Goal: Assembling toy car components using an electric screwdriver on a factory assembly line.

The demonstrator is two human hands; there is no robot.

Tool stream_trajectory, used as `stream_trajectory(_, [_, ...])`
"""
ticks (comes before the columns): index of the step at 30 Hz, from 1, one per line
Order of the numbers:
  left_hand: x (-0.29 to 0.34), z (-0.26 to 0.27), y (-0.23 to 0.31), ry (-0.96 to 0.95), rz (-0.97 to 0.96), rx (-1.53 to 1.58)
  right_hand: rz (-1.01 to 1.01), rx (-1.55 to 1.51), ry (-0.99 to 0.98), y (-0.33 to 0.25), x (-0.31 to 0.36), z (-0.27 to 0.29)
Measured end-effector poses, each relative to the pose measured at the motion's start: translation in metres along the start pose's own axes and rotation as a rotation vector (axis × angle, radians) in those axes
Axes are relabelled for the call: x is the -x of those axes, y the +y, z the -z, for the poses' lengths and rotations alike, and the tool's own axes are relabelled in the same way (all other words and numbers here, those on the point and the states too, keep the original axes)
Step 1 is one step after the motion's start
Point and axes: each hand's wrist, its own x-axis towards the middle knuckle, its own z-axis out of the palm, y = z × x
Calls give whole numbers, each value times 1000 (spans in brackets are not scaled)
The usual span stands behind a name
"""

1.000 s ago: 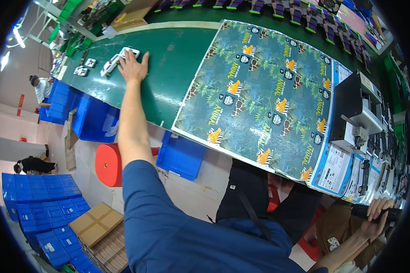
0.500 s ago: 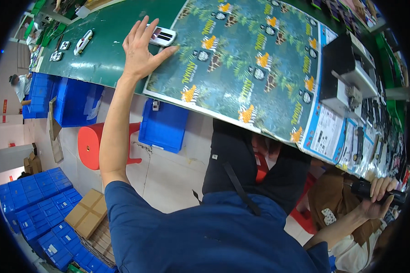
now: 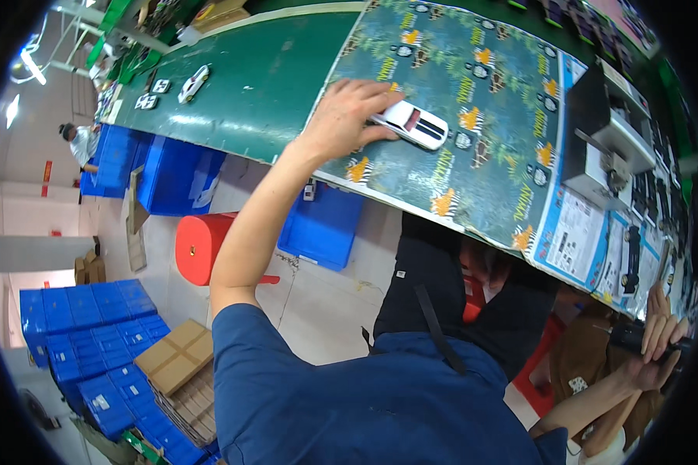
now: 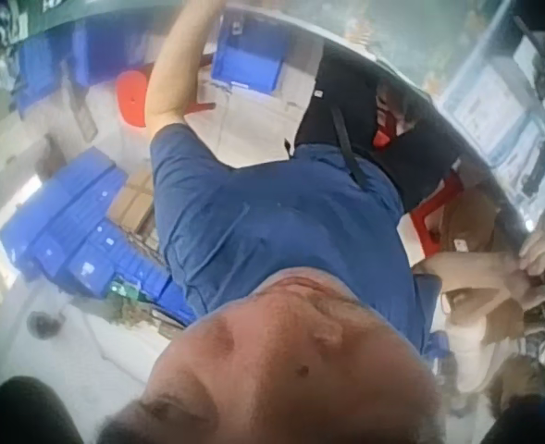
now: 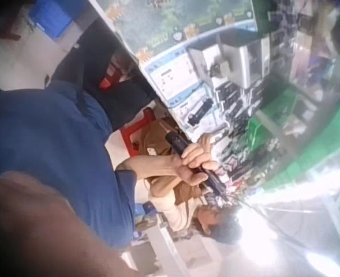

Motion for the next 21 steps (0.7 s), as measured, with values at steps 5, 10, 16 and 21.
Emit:
stream_trajectory(5, [46, 40, -92, -49, 292, -143, 58, -6, 18, 20, -3, -6])
stream_trajectory(10, [102, 67, -170, 51, 617, -187, 41, 24, 14, 27, -11, -12])
stream_trajectory(16, [139, 60, -215, 179, 893, -149, 16, 7, 9, 32, -16, -22])
stream_trajectory(21, [151, 50, -222, 185, 951, -128, 17, 20, 34, 35, -17, -27])
